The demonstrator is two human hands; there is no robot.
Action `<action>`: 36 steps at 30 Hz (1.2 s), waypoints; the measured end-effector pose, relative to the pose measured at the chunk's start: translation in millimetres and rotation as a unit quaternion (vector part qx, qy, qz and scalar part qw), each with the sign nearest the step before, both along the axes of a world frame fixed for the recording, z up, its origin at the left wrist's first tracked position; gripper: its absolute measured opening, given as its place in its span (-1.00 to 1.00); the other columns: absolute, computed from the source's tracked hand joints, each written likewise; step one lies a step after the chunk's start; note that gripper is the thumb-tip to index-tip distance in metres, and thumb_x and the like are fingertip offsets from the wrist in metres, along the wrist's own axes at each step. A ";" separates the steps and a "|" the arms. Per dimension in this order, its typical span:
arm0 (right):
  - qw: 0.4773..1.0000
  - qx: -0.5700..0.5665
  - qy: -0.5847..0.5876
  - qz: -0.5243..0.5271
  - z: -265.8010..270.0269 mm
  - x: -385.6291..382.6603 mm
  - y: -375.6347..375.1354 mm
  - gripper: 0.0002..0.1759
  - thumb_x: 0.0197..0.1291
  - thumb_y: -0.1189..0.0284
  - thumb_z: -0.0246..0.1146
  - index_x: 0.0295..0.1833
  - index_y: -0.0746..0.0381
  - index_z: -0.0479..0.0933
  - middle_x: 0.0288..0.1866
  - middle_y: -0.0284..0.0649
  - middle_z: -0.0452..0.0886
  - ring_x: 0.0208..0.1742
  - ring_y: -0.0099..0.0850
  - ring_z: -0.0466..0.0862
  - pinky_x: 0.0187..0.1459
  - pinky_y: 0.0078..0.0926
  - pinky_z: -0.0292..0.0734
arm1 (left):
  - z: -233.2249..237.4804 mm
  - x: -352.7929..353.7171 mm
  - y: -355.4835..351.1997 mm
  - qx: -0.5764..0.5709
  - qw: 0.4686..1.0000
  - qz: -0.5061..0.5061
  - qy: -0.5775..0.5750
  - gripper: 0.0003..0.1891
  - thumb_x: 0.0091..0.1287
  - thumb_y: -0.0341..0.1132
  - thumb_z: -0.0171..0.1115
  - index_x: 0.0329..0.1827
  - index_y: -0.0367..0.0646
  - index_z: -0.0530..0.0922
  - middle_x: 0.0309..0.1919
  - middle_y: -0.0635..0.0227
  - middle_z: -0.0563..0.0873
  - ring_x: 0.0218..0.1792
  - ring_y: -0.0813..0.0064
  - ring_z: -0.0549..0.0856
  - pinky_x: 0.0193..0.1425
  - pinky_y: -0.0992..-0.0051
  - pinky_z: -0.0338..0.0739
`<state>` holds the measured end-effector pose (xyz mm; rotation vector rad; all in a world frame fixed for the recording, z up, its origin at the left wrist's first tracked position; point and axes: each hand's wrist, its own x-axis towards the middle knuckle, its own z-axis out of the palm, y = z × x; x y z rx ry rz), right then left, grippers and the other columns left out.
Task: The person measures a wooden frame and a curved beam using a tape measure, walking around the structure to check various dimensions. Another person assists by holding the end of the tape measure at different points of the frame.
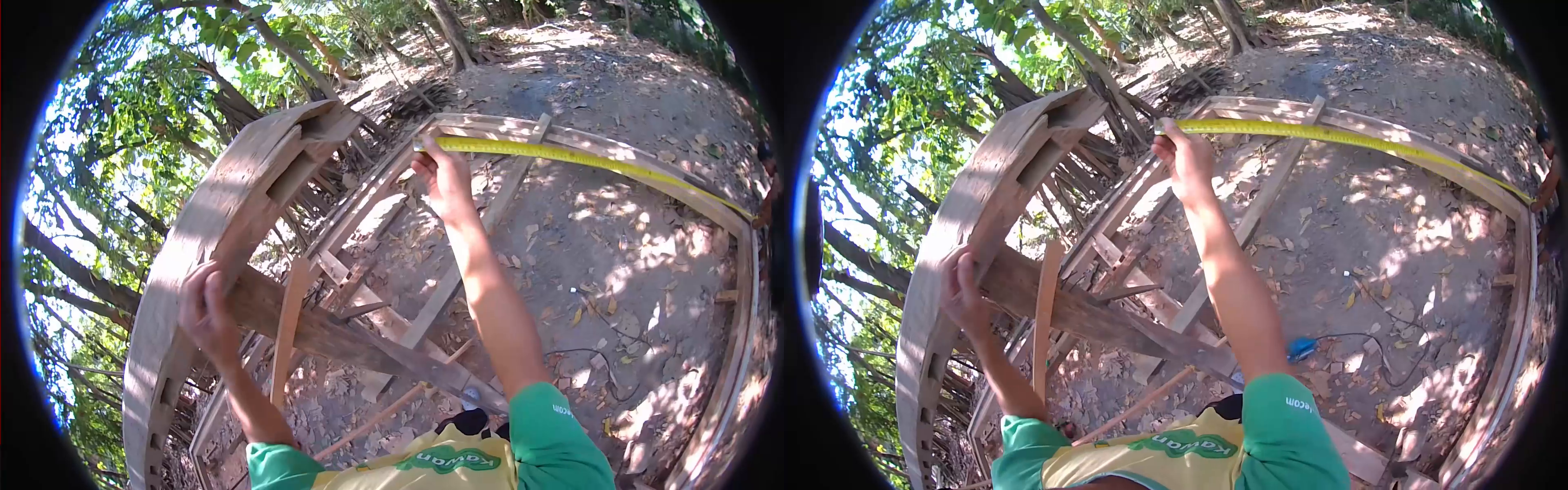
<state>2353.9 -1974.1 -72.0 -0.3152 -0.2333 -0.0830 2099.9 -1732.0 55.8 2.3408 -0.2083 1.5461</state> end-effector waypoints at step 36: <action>0.999 -0.007 -0.040 -0.031 53.1 68.1 86.5 -0.76 0.28 0.41 0.12 -0.11 0.40 0.39 -0.18 -0.12 0.54 -0.17 -0.32 0.62 -0.09 -0.39 0.65 | 45.7 -47.3 114.2 0.164 0.917 0.363 -0.014 -0.69 0.33 -0.29 0.05 0.08 -0.22 0.49 0.09 0.13 0.53 0.18 0.19 0.45 0.29 0.34 0.22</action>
